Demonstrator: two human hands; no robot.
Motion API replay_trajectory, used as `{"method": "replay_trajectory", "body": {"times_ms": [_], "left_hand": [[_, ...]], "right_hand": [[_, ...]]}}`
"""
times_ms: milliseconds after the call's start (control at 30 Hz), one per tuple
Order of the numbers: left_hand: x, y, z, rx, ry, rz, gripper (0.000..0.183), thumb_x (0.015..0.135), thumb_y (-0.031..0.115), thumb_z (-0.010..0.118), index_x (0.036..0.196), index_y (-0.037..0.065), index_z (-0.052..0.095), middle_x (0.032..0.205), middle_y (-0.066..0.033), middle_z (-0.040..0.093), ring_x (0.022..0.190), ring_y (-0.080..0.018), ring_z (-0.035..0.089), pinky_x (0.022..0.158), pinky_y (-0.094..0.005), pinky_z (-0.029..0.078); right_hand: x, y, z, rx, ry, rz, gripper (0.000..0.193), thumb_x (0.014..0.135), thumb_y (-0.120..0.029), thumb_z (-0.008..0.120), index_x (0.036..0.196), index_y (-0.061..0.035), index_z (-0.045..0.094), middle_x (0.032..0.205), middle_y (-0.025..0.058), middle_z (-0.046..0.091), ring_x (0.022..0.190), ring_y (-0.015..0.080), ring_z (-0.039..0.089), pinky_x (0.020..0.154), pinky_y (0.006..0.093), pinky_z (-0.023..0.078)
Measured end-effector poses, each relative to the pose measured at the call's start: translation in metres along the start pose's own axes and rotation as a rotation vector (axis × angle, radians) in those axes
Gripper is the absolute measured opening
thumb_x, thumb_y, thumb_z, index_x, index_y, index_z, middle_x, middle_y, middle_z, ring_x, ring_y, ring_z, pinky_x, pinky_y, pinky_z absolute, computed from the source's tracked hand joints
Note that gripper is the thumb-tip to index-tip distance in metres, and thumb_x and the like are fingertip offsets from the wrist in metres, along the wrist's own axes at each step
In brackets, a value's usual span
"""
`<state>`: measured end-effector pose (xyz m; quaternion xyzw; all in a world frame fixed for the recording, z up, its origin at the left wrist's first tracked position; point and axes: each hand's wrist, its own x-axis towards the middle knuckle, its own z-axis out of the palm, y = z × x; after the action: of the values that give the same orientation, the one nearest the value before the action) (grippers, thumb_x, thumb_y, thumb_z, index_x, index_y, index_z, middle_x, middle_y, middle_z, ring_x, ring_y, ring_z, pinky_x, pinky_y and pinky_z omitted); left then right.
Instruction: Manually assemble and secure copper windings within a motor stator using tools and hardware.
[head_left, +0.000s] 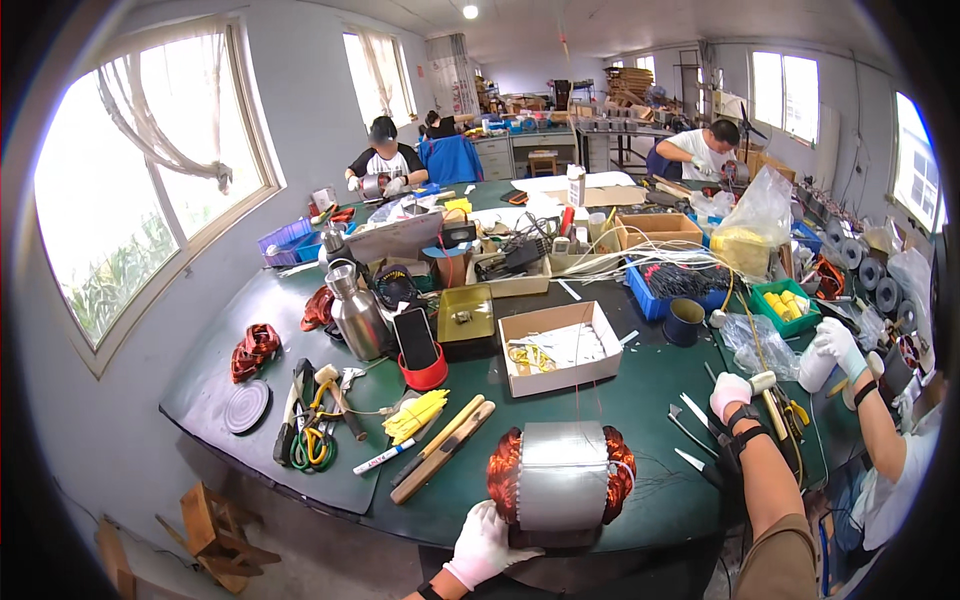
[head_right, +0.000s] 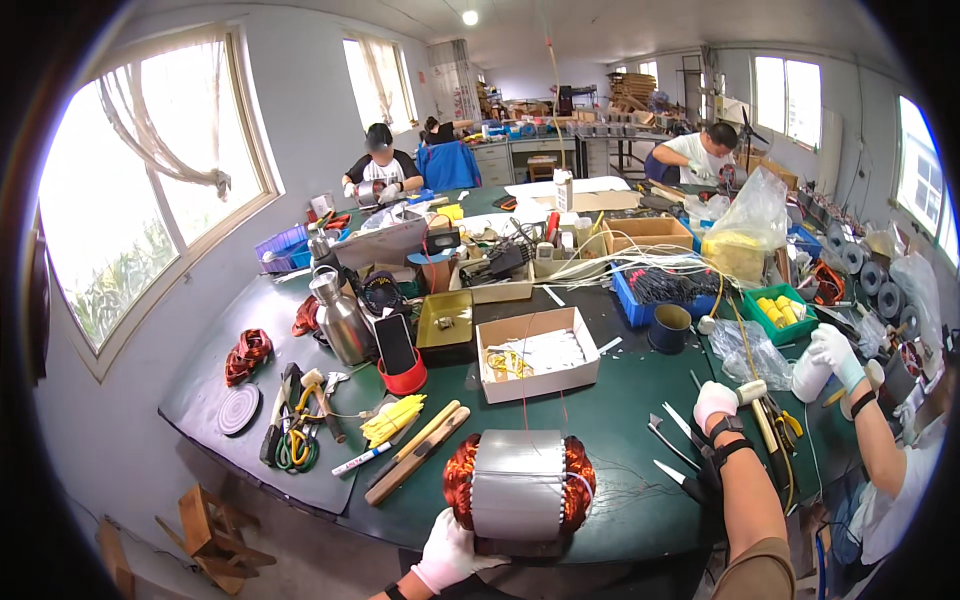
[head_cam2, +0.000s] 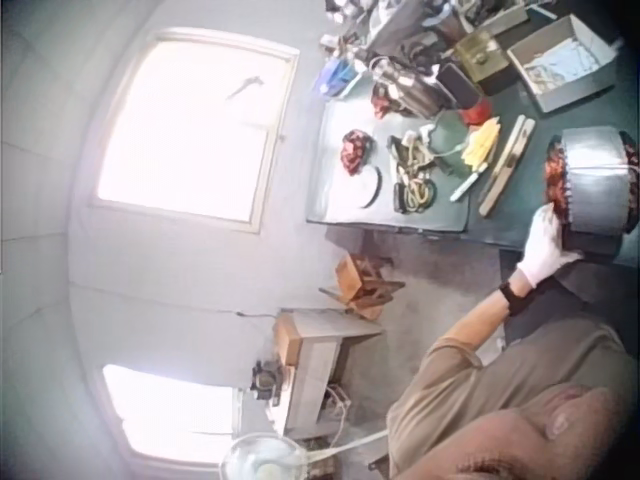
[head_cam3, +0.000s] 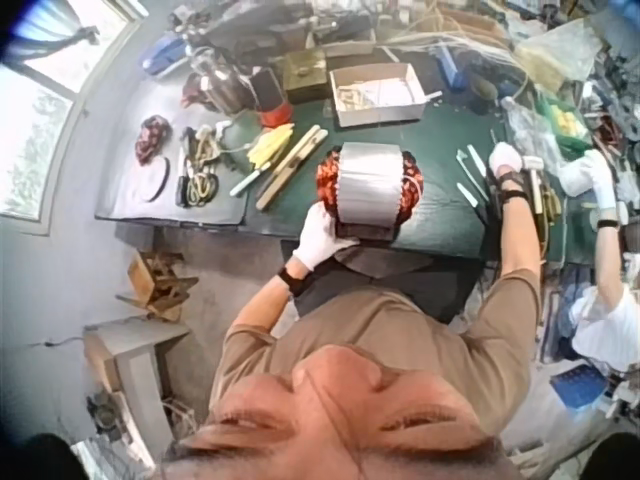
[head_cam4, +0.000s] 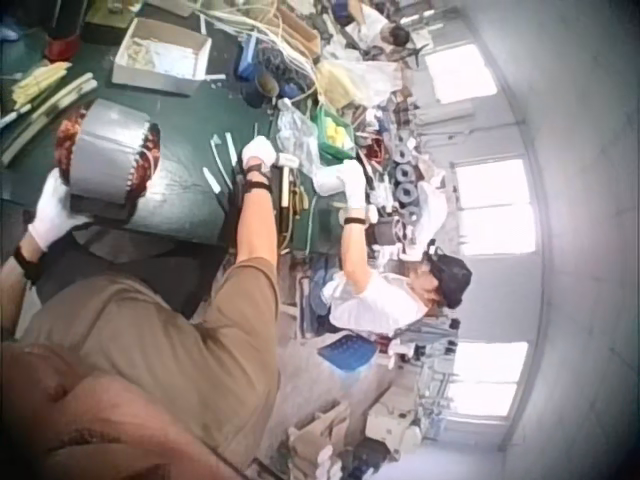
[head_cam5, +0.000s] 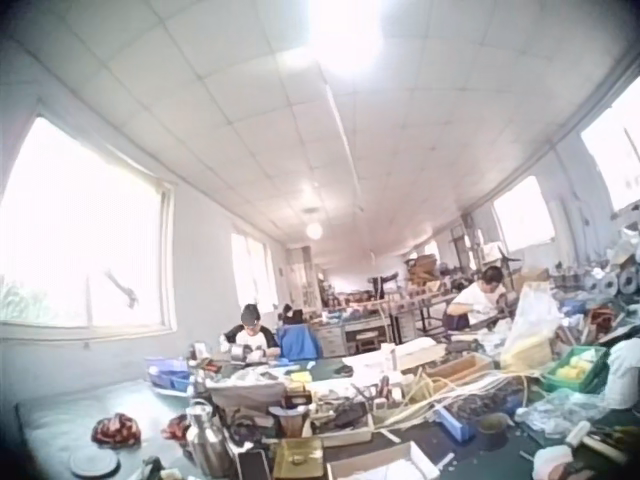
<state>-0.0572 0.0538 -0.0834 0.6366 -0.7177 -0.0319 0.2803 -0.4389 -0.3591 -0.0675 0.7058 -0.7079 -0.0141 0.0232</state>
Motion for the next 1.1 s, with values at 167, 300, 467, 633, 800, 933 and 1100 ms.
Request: {"method": "replay_trajectory", "body": {"times_ms": [167, 300, 467, 633, 800, 933, 1100], "left_hand": [[0.001, 0.003, 0.006, 0.044, 0.107, 0.020, 0.092, 0.073, 0.067, 0.084, 0.119, -0.009, 0.060, 0.122, -0.0273, 0.063, 0.121, -0.0443, 0.057, 0.111, -0.0499, 0.043], [-0.002, 0.000, 0.005, 0.007, 0.117, 0.012, 0.091, 0.071, 0.068, 0.084, 0.116, -0.008, 0.063, 0.121, -0.0280, 0.064, 0.120, -0.0426, 0.059, 0.110, -0.0497, 0.044], [-0.006, 0.027, -0.038, -0.087, 0.274, -0.024, 0.026, 0.091, 0.025, 0.076, 0.104, 0.003, 0.073, 0.096, -0.0219, 0.072, 0.091, -0.0454, 0.068, 0.083, -0.0486, 0.054], [0.002, 0.059, -0.114, -0.235, 0.457, 0.203, 0.027, 0.084, 0.007, 0.077, 0.111, 0.005, 0.075, 0.097, -0.0147, 0.073, 0.089, -0.0370, 0.070, 0.081, -0.0442, 0.057], [0.031, 0.107, -0.136, -0.556, 0.319, 0.199, 0.040, 0.089, 0.003, 0.071, 0.129, -0.002, 0.068, 0.125, -0.0201, 0.070, 0.115, -0.0351, 0.068, 0.100, -0.0417, 0.054], [0.009, 0.080, -0.139, -0.996, 0.305, -0.061, 0.034, 0.105, 0.009, 0.056, 0.134, -0.008, 0.061, 0.105, -0.0153, 0.077, 0.094, -0.0215, 0.073, 0.090, -0.0347, 0.057], [0.024, 0.002, -0.150, -0.659, 0.137, -0.590, 0.020, 0.097, 0.010, 0.068, 0.111, -0.005, 0.072, 0.086, -0.0162, 0.072, 0.077, -0.0308, 0.070, 0.072, -0.0351, 0.055]], "right_hand": [[-0.020, 0.004, -0.006, 0.073, 0.153, -0.001, 0.027, 0.092, -0.018, 0.059, 0.112, -0.0020, 0.066, 0.101, 0.0220, 0.077, 0.099, 0.0389, 0.075, 0.088, 0.0488, 0.059], [-0.070, -0.022, -0.055, 0.439, 0.352, -0.164, 0.018, 0.094, -0.017, 0.058, 0.104, -0.0025, 0.062, 0.090, 0.0256, 0.073, 0.089, 0.0435, 0.073, 0.081, 0.0555, 0.056], [-0.201, -0.072, -0.146, 1.230, 0.304, -0.462, 0.008, 0.098, 0.002, 0.054, 0.105, 0.0038, 0.058, 0.074, 0.0108, 0.064, 0.066, 0.0155, 0.065, 0.061, 0.0320, 0.053], [-0.314, -0.084, -0.178, 1.002, 0.289, -0.916, 0.013, 0.090, 0.007, 0.061, 0.101, 0.0032, 0.065, 0.075, 0.0109, 0.071, 0.060, 0.0168, 0.067, 0.056, 0.0292, 0.052], [-0.353, -0.145, -0.178, 0.939, 0.028, -1.272, 0.021, 0.090, -0.010, 0.069, 0.111, -0.0052, 0.068, 0.089, 0.0192, 0.070, 0.080, 0.0424, 0.069, 0.070, 0.0470, 0.056], [-0.338, -0.149, -0.171, 0.827, 0.160, -1.345, 0.018, 0.094, -0.014, 0.069, 0.110, -0.0065, 0.071, 0.098, 0.0121, 0.073, 0.082, 0.0344, 0.070, 0.071, 0.0429, 0.057], [-0.268, -0.143, -0.183, 1.138, 0.358, -0.896, 0.019, 0.092, 0.001, 0.057, 0.108, 0.0010, 0.069, 0.080, 0.0093, 0.068, 0.073, 0.0184, 0.068, 0.068, 0.0325, 0.056]]}}
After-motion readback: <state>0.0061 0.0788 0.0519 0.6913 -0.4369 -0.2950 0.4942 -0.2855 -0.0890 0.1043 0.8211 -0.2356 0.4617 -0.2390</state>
